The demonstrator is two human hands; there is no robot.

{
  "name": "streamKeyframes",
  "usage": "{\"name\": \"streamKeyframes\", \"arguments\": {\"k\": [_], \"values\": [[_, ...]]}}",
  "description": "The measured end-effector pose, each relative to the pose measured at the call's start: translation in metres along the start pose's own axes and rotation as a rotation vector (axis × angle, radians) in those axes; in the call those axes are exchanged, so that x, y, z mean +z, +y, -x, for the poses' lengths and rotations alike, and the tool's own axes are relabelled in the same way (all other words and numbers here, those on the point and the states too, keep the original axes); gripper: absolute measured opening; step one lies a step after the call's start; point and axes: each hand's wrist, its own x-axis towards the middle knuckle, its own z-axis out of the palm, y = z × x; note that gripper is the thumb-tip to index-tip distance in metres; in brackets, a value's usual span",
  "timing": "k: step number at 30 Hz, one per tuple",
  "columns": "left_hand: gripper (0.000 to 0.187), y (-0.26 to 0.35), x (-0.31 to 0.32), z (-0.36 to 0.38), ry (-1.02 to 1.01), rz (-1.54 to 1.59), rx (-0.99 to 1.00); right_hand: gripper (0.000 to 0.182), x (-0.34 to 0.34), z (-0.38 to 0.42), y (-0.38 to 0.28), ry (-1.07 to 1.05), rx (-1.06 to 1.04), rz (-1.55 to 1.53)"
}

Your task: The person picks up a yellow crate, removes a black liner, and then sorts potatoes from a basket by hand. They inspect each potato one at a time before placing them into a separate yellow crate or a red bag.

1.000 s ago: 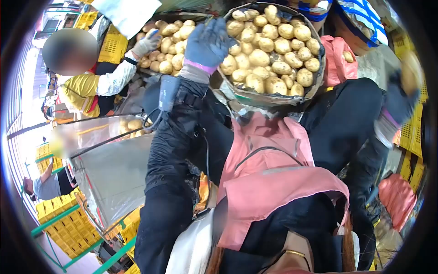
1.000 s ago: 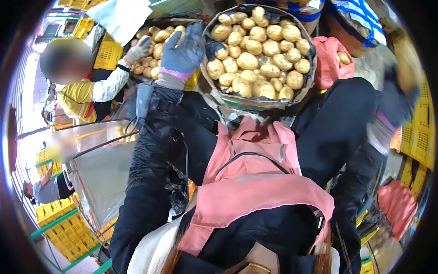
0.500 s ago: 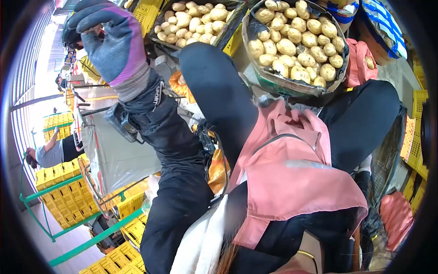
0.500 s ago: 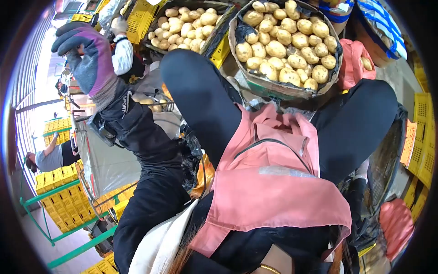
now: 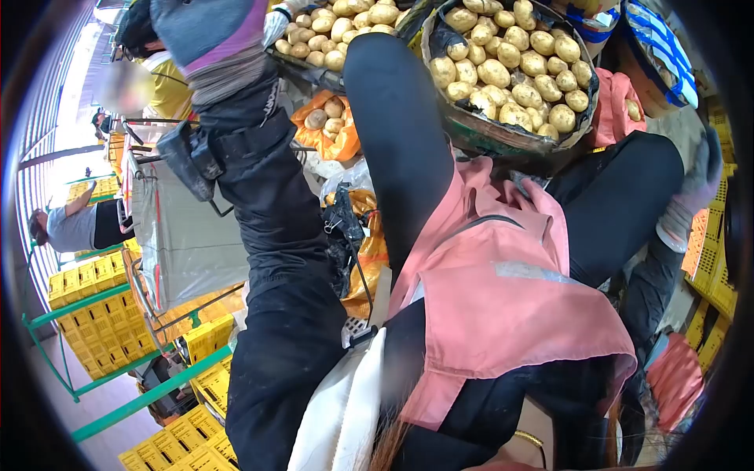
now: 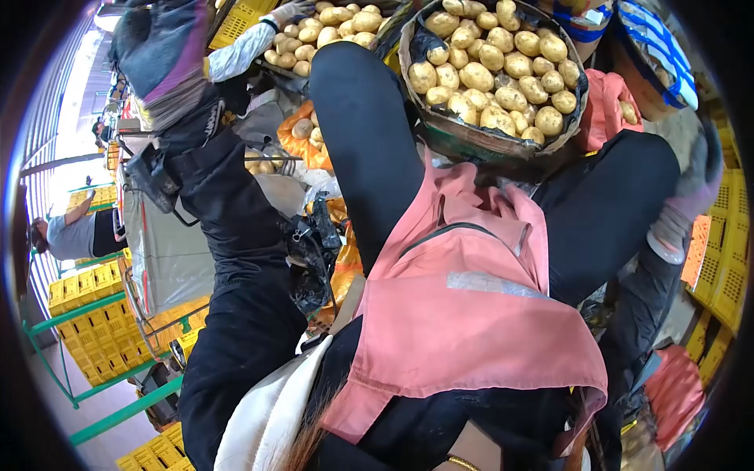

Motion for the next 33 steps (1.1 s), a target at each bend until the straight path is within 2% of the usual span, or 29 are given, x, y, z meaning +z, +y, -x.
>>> {"name": "streamKeyframes", "arguments": {"k": [1,3,4,5,7,9,11,13,15,17,18,19,21,23,25,26,27,29,30,31,32,33], "values": [[0.031,-0.003,-0.005,0.0,0.031,0.029,0.018,0.03,0.026,-0.001,-0.032,-0.015,0.065,-0.18],[0.028,-0.004,-0.03,0.007,0.192,-0.06,0.13,0.031,0.063,0.008,-0.055,-0.079,0.077,-0.213],[0.029,-0.003,-0.046,0.008,0.192,-0.075,0.146,0.032,0.078,0.014,-0.058,-0.148,0.085,-0.337],[0.03,0.002,-0.068,0.008,0.188,-0.09,0.162,0.031,0.092,0.015,-0.059,-0.229,-0.035,-0.403],[0.031,0.029,-0.158,0.007,0.028,0.004,-0.039,0.03,0.114,0.023,-0.061,-0.288,0.078,-0.498],[0.032,-0.022,-0.165,-0.005,0.369,-0.04,0.194,0.028,0.13,0.026,-0.057,-0.343,0.194,-0.562],[0.033,-0.071,-0.169,-0.019,0.719,0.005,0.296,0.028,0.141,0.029,-0.045,-0.342,0.232,-0.547],[0.032,-0.107,-0.232,-0.022,0.601,0.003,0.238,0.027,0.145,0.034,-0.032,-0.378,0.19,-0.486],[0.031,-0.144,-0.236,-0.023,0.961,0.037,0.188,0.026,0.151,0.045,-0.017,-0.395,0.343,-0.471],[0.022,-0.157,-0.283,-0.008,0.91,-0.137,-0.001,0.026,0.159,0.056,0.011,-0.504,0.484,-0.548],[0.032,-0.167,-0.283,-0.009,0.945,-0.226,-0.053,0.026,0.161,0.057,0.004,-0.562,0.522,-0.496],[0.032,-0.17,-0.283,-0.007,0.941,-0.215,-0.055,0.026,0.167,0.06,-0.005,-0.62,0.561,-0.448],[0.029,-0.174,-0.308,0.001,1.019,-0.292,-0.098,0.027,0.186,0.069,-0.001,-0.716,0.479,-0.28],[0.027,-0.18,-0.356,0.018,1.049,-0.245,-0.161,0.028,0.214,0.076,0.015,-0.852,0.489,-0.237],[0.021,-0.183,-0.324,0.02,1.16,-0.145,-0.347,0.033,0.24,0.069,-0.001,-0.946,0.368,-0.073],[0.018,-0.183,-0.306,0.021,1.213,-0.087,-0.436,0.037,0.259,0.068,-0.001,-1.009,0.462,0.0],[0.018,-0.178,-0.263,0.022,1.068,0.008,-0.442,0.042,0.279,0.07,0.009,-0.97,0.267,0.097],[0.033,-0.18,-0.208,0.031,0.609,-0.083,-0.477,0.052,0.33,0.09,0.05,-0.863,-0.081,0.419],[0.03,-0.179,-0.186,0.031,0.413,-0.249,-0.621,0.051,0.343,0.097,0.064,-0.929,-0.094,0.505],[0.031,-0.184,-0.166,0.038,0.34,-0.443,-0.682,0.05,0.334,0.102,0.078,-1.0,-0.071,0.533],[0.03,-0.208,-0.187,0.054,0.027,-1.04,-0.473,0.049,0.319,0.102,0.095,-1.046,-0.053,0.552],[0.03,-0.23,-0.205,0.069,-0.123,-1.67,-0.145,0.048,0.303,0.095,0.112,-1.08,-0.049,0.56]]}}
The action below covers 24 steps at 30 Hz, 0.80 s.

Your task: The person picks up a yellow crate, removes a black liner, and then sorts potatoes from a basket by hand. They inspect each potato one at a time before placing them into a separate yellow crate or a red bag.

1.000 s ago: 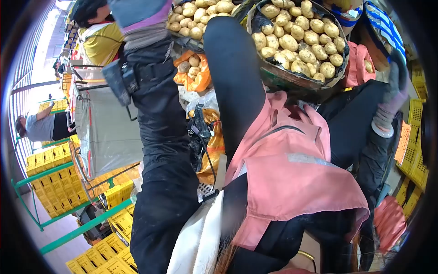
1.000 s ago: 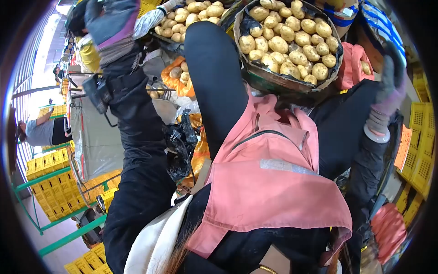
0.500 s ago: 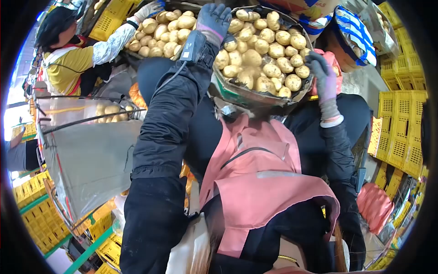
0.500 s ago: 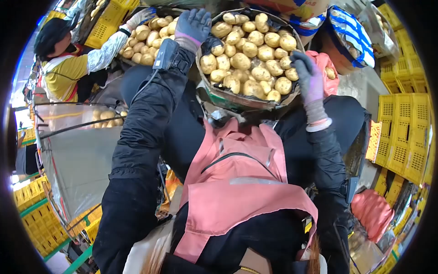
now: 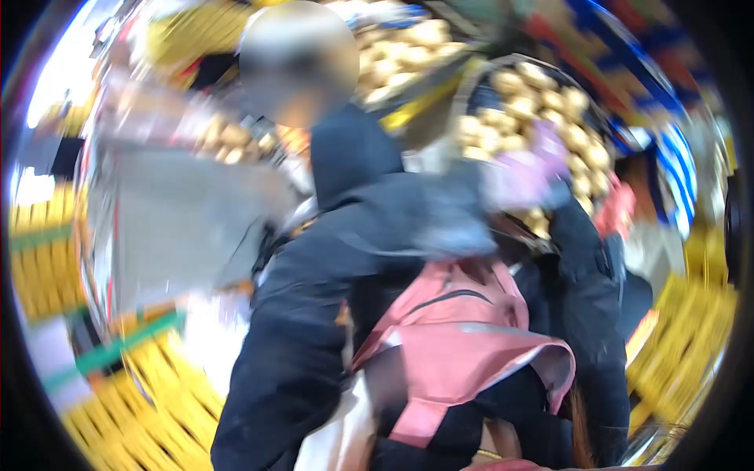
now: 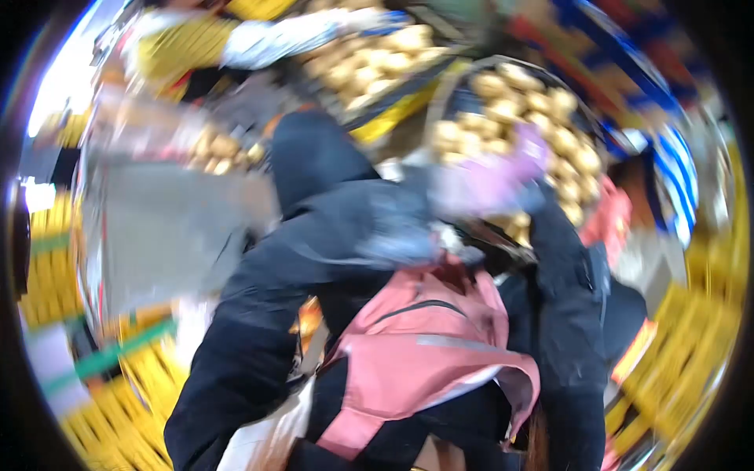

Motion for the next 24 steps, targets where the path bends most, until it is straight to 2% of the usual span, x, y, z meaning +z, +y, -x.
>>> {"name": "streamKeyframes", "arguments": {"k": [1,2,4,8,11,15,17,19,20,21,22,24], "values": [[0.029,-0.014,0.026,-0.003,-0.065,-0.319,-0.151,0.047,-0.011,0.006,0.024,-0.022,0.007,0.015],[0.029,-0.025,0.049,-0.011,-0.197,-0.49,-0.355,0.046,-0.025,0.011,0.055,-0.027,0.031,0.036],[0.029,-0.049,0.084,-0.03,-0.337,-0.662,-0.545,0.044,-0.034,0.008,0.092,-0.062,0.056,0.063],[0.029,-0.061,0.108,-0.069,-0.354,-0.801,-0.672,0.041,-0.027,0.002,0.103,-0.159,0.104,-0.033],[0.03,-0.058,0.127,-0.095,-0.382,-0.827,-0.668,0.038,-0.015,0.002,0.097,-0.283,0.238,-0.415],[0.036,-0.06,0.134,-0.097,-0.423,-0.708,-0.509,0.035,-0.025,0.016,0.09,-0.465,0.543,-1.234],[0.039,-0.054,0.132,-0.093,-0.442,-0.6,-0.414,0.034,-0.044,0.026,0.085,-0.481,0.482,-1.446],[0.043,-0.04,0.118,-0.09,-0.456,-0.413,-0.326,0.042,-0.091,0.047,0.028,-0.272,0.294,-1.314],[0.044,-0.03,0.112,-0.087,-0.449,-0.251,-0.293,0.045,-0.116,0.063,-0.025,-0.192,0.271,-1.45],[0.054,-0.021,0.089,-0.083,-0.412,-0.051,-0.354,0.046,-0.137,0.088,-0.063,0.025,0.168,-1.347],[0.064,-0.007,0.061,-0.079,-0.369,0.149,-0.411,0.044,-0.139,0.087,-0.061,0.032,0.225,-1.354],[0.074,0.006,0.025,-0.069,-0.249,0.222,-0.422,0.039,-0.144,0.086,-0.054,0.05,0.341,-1.371]]}}
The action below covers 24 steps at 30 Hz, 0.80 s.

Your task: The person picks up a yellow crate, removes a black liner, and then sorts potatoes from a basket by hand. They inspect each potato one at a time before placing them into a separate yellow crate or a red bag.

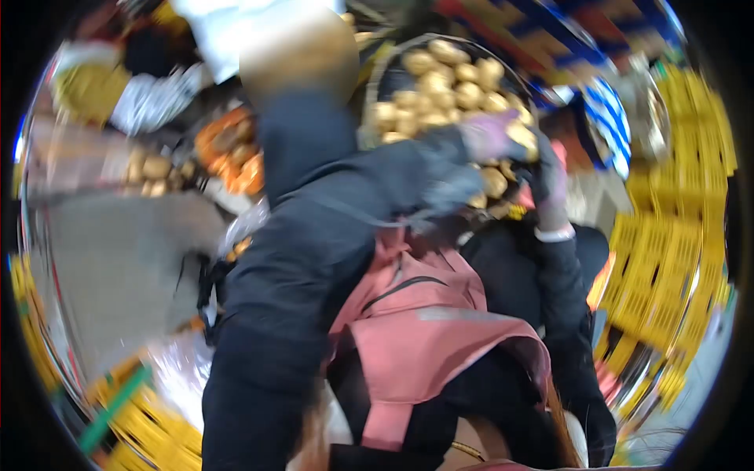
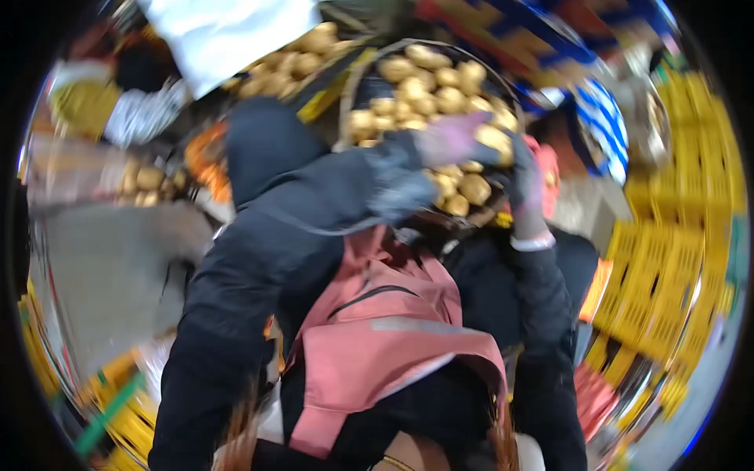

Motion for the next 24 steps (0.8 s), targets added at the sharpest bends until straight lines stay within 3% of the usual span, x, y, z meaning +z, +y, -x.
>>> {"name": "streamKeyframes", "arguments": {"k": [1,2,4,6,7,8,10,11,12,14,17,20,21,23,24], "values": [[0.051,0.001,-0.005,0.002,-0.118,0.495,0.363,0.036,-0.007,-0.007,0.008,-0.06,-0.232,0.128],[0.052,0.009,-0.009,0.012,-0.105,0.594,0.206,0.035,-0.007,-0.008,0.01,-0.087,-0.444,0.312],[0.058,0.025,-0.025,0.025,-0.069,0.399,-0.088,0.035,-0.005,-0.006,-0.002,-0.024,-0.874,0.702],[0.054,0.028,-0.038,0.028,-0.005,0.665,-0.13,0.032,-0.005,-0.008,-0.016,-0.285,-0.144,-0.444],[0.052,0.027,-0.043,0.033,0.078,0.839,-0.083,0.033,0.005,-0.009,-0.025,-0.089,-0.068,-0.301],[0.049,0.026,-0.049,0.037,0.164,1.013,-0.038,0.039,0.0,-0.024,-0.014,-0.082,-0.058,0.025],[0.045,0.005,-0.065,0.043,0.234,1.119,-0.06,0.049,0.002,-0.04,0.041,-0.271,-0.121,0.732],[0.044,-0.004,-0.078,0.046,0.223,1.293,-0.135,0.05,0.015,-0.033,0.053,-0.316,-0.06,0.928],[0.044,-0.026,-0.087,0.051,0.146,1.017,-0.047,0.05,0.026,-0.021,0.065,-0.364,0.004,1.125],[0.05,0.0,-0.08,0.053,0.156,1.195,-0.199,0.045,0.031,-0.009,0.118,-0.471,0.008,1.235],[0.075,0.015,-0.065,0.05,0.039,1.011,-0.155,0.032,0.051,-0.008,0.121,-0.366,0.075,1.339],[0.087,0.027,-0.056,0.052,0.005,0.947,-0.156,0.041,0.042,-0.017,0.173,-0.263,-0.099,1.16],[0.089,0.033,-0.055,0.054,0.008,0.953,-0.163,0.041,0.048,-0.013,0.15,-0.256,-0.103,1.16],[0.071,0.02,-0.054,0.053,0.078,1.018,-0.226,0.061,0.055,-0.004,0.103,-0.328,-0.023,1.13],[0.062,0.009,-0.054,0.051,0.103,1.062,-0.259,0.061,0.056,-0.008,0.098,-0.325,-0.027,1.132]]}}
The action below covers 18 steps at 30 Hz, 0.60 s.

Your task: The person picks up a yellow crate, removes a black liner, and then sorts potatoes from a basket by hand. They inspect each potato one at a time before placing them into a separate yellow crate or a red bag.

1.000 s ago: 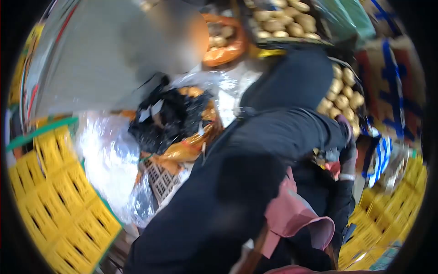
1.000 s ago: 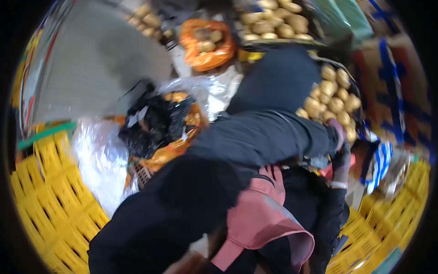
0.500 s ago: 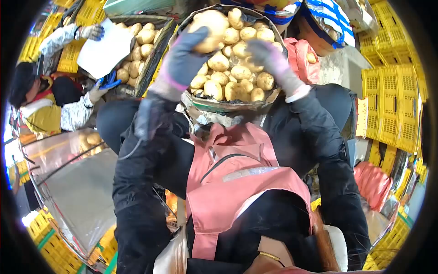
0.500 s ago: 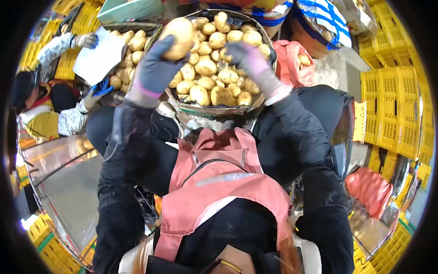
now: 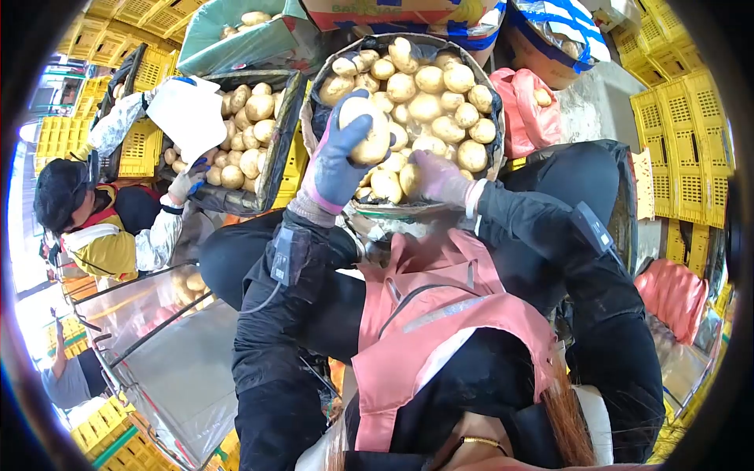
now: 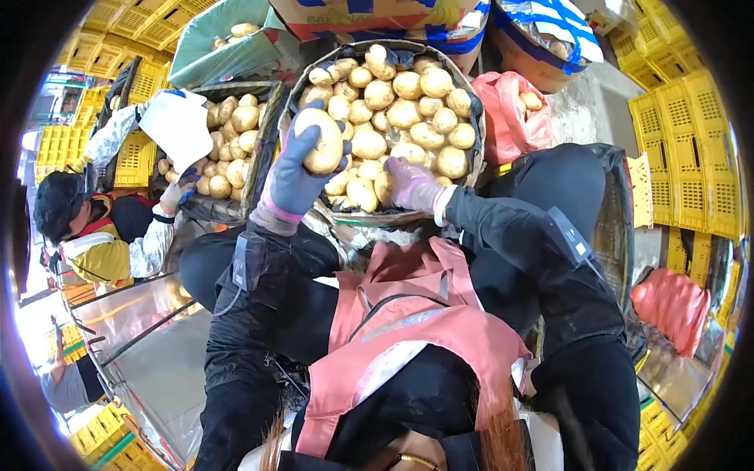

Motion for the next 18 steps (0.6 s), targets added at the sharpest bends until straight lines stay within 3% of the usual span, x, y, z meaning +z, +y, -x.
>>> {"name": "streamKeyframes", "arguments": {"k": [1,2,3,4,5,6,7,9,11,12,14,17,18], "values": [[0.049,-0.006,-0.008,-0.003,0.024,-0.118,0.09,0.07,-0.006,-0.005,-0.002,0.067,-0.005,-0.087],[0.047,0.001,-0.004,-0.002,0.117,0.004,-0.031,0.078,-0.012,-0.008,-0.002,0.131,-0.008,-0.173],[0.044,0.002,-0.007,-0.001,0.092,-0.008,-0.019,0.078,-0.022,-0.007,-0.004,0.127,-0.005,-0.167],[0.043,0.004,-0.011,-0.001,0.063,-0.02,-0.006,0.077,-0.034,-0.005,-0.005,0.13,0.0,-0.437],[0.039,-0.002,-0.022,-0.008,0.019,0.279,-0.064,0.076,-0.051,-0.001,-0.008,0.134,0.003,-0.706],[0.031,-0.001,-0.019,-0.003,0.147,0.145,-0.003,0.075,-0.07,0.003,-0.012,0.139,0.004,-0.976],[0.029,-0.013,-0.03,0.0,0.117,-0.233,0.148,0.07,-0.09,0.017,-0.026,0.149,-0.013,-1.13],[0.028,-0.019,-0.026,0.007,0.193,0.141,-0.178,0.059,-0.113,0.043,-0.042,0.164,-0.114,-1.337],[0.048,-0.029,-0.012,0.018,0.004,0.06,-0.309,0.059,-0.12,0.054,-0.047,0.222,-0.184,-1.291],[0.055,-0.024,0.0,0.025,-0.122,0.22,-0.46,0.06,-0.122,0.056,-0.048,0.284,-0.253,-1.25],[0.064,-0.023,0.01,0.031,-0.156,0.247,-0.536,0.059,-0.122,0.054,-0.044,0.173,-0.436,-1.26],[0.065,-0.013,0.024,0.03,-0.057,-0.188,-0.019,0.063,-0.13,0.058,-0.044,0.07,-0.53,-1.396],[0.065,-0.013,0.023,0.027,-0.057,-0.19,-0.02,0.067,-0.13,0.059,-0.046,0.059,-0.414,-1.388]]}}
